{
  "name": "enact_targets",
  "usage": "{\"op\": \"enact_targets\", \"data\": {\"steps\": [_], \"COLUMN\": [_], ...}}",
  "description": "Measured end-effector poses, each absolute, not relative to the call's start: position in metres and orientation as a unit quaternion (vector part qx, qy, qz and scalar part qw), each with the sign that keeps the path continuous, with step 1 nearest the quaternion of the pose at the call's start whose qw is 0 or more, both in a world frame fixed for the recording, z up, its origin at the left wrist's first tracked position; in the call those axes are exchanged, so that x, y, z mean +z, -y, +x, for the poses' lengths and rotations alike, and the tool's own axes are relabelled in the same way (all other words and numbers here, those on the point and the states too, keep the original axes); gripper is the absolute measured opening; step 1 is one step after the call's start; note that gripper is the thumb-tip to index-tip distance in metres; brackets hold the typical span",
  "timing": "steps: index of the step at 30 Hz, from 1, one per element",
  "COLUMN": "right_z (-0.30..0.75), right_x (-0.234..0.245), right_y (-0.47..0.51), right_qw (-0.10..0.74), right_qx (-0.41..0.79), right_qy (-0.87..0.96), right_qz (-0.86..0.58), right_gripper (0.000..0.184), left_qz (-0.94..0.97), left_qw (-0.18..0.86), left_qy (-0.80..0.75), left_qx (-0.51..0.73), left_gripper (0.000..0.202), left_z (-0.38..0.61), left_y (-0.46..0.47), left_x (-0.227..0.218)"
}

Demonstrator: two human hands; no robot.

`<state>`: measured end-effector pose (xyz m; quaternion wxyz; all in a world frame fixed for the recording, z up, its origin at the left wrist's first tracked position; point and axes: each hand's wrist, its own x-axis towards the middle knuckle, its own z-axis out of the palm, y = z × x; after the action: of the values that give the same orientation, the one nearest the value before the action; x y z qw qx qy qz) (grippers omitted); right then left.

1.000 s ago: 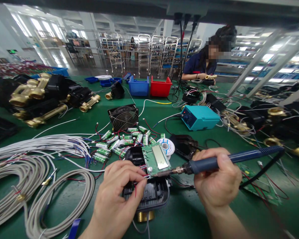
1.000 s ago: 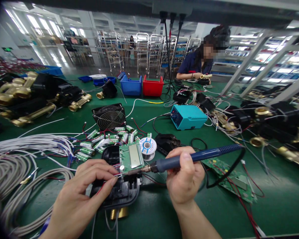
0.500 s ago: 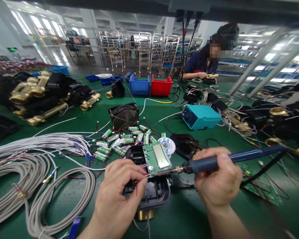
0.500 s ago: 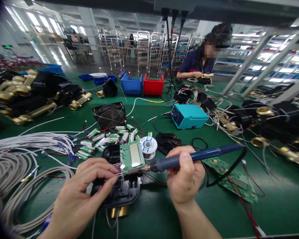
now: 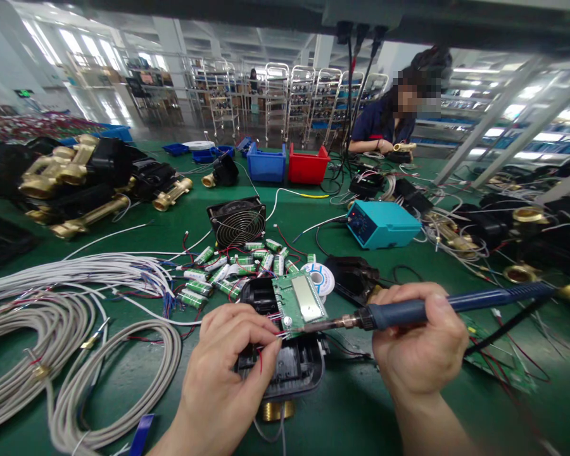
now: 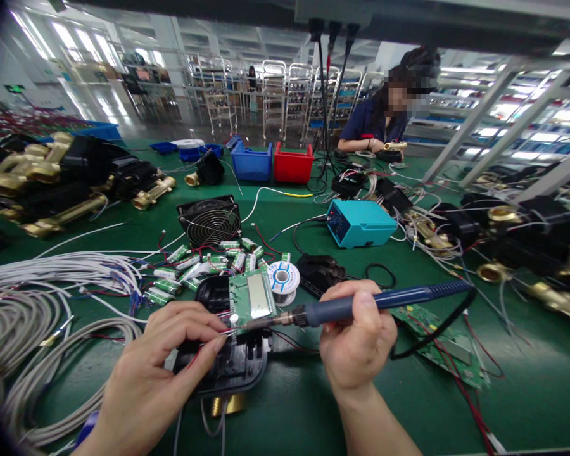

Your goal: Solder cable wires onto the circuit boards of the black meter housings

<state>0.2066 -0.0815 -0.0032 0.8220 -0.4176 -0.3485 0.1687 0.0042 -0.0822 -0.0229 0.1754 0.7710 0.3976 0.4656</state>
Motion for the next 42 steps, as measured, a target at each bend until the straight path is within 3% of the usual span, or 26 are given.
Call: {"op": "enact_targets", "data": {"steps": [9, 12, 19, 22, 34, 42], "right_z": [0.210, 0.208, 0.203, 0.203, 0.203, 0.203], "right_x": [-0.005, -0.015, -0.028, -0.029, -0.030, -0.028], "right_y": [0.080, 0.080, 0.081, 0.082, 0.081, 0.082], "right_qw": [0.829, 0.773, 0.559, 0.512, 0.502, 0.497], "right_qx": [0.184, 0.235, 0.200, 0.209, 0.222, 0.214], "right_qy": [0.368, 0.471, 0.673, 0.698, 0.697, 0.698], "right_qz": [-0.379, -0.353, -0.440, -0.455, -0.462, -0.469], "right_gripper": [0.024, 0.018, 0.035, 0.038, 0.035, 0.034], "left_qz": [0.772, 0.772, 0.772, 0.772, 0.812, 0.784], "left_qw": [0.177, 0.177, 0.165, 0.160, 0.221, 0.221], "left_qy": [-0.396, -0.394, -0.391, -0.390, -0.286, -0.302], "left_qx": [0.465, 0.467, 0.474, 0.476, 0.459, 0.495], "left_gripper": [0.016, 0.016, 0.016, 0.016, 0.017, 0.019], "left_z": [0.005, 0.005, 0.005, 0.005, -0.023, -0.017], "left_y": [0.083, 0.083, 0.081, 0.081, 0.073, 0.076], "left_x": [-0.025, -0.024, -0.023, -0.024, -0.013, -0.020]}}
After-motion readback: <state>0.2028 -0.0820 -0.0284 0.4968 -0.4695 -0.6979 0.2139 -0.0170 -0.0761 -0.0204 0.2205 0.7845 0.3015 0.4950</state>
